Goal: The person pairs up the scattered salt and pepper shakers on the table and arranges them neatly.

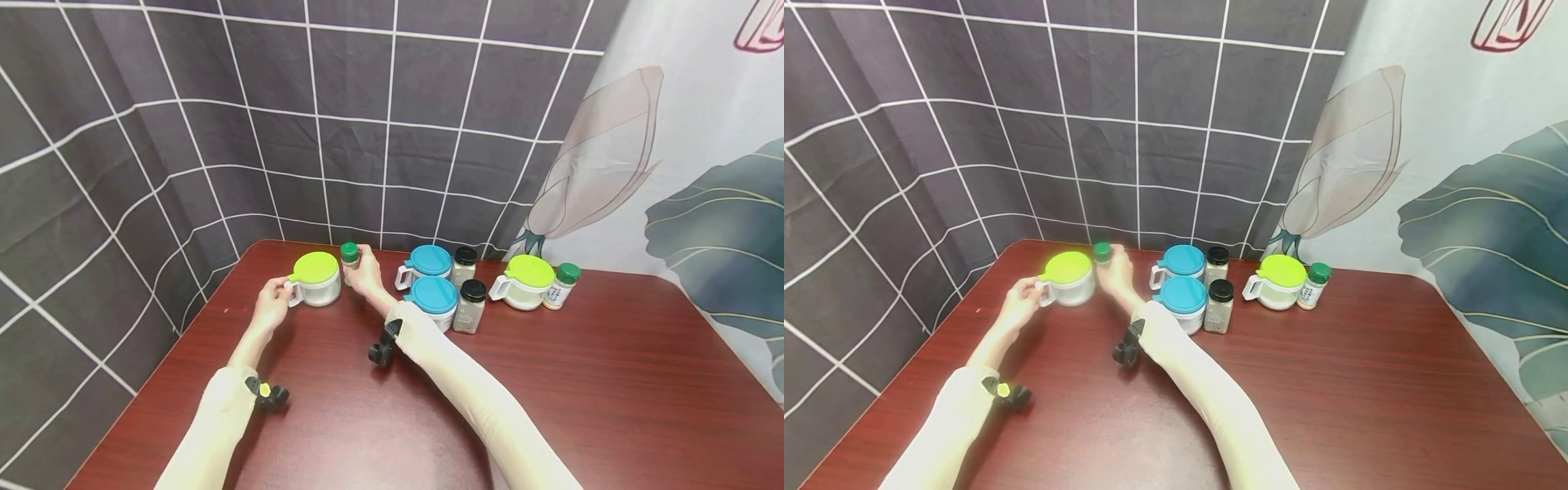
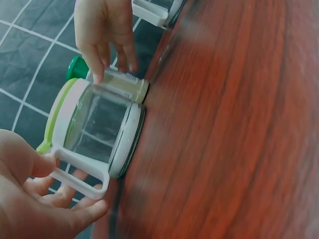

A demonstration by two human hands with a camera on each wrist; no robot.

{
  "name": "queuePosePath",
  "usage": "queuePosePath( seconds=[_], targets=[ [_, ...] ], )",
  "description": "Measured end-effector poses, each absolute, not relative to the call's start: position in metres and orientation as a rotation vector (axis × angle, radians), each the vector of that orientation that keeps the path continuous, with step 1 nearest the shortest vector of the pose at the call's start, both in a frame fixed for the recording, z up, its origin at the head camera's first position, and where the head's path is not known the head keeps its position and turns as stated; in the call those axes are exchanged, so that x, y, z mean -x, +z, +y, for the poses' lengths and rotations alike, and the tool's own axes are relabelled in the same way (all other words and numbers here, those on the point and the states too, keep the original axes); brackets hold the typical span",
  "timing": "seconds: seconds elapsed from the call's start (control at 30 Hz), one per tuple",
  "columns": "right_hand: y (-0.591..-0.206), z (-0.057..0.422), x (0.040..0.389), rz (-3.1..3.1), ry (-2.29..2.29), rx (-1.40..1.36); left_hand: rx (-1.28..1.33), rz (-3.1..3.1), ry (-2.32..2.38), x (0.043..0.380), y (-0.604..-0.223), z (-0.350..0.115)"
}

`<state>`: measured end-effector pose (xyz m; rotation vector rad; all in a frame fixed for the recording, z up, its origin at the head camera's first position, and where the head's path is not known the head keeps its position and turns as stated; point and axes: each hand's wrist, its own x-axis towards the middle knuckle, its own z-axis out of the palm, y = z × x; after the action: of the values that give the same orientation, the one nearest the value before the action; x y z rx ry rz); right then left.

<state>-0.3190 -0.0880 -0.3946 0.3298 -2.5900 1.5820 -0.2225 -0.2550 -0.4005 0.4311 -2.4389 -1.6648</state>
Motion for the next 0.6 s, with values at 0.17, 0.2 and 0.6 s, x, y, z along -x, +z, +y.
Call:
queuePosePath(
  seconds=[0.17,0.2,0.6],
  targets=[
    [-0.393,-0.084,0.316,-2.589,1.594,-0.323,-0.400,-2.453,-1.696,0.220,-0.400,-0.262],
    [-0.393,-0.083,0.315,-2.590,1.598,-0.326,-0.399,-2.451,-1.719,0.220,-0.400,-0.263],
    [-0.394,-0.077,0.307,-2.637,1.571,-0.385,-0.392,-2.310,-1.847,0.221,-0.406,-0.268]
  ],
)
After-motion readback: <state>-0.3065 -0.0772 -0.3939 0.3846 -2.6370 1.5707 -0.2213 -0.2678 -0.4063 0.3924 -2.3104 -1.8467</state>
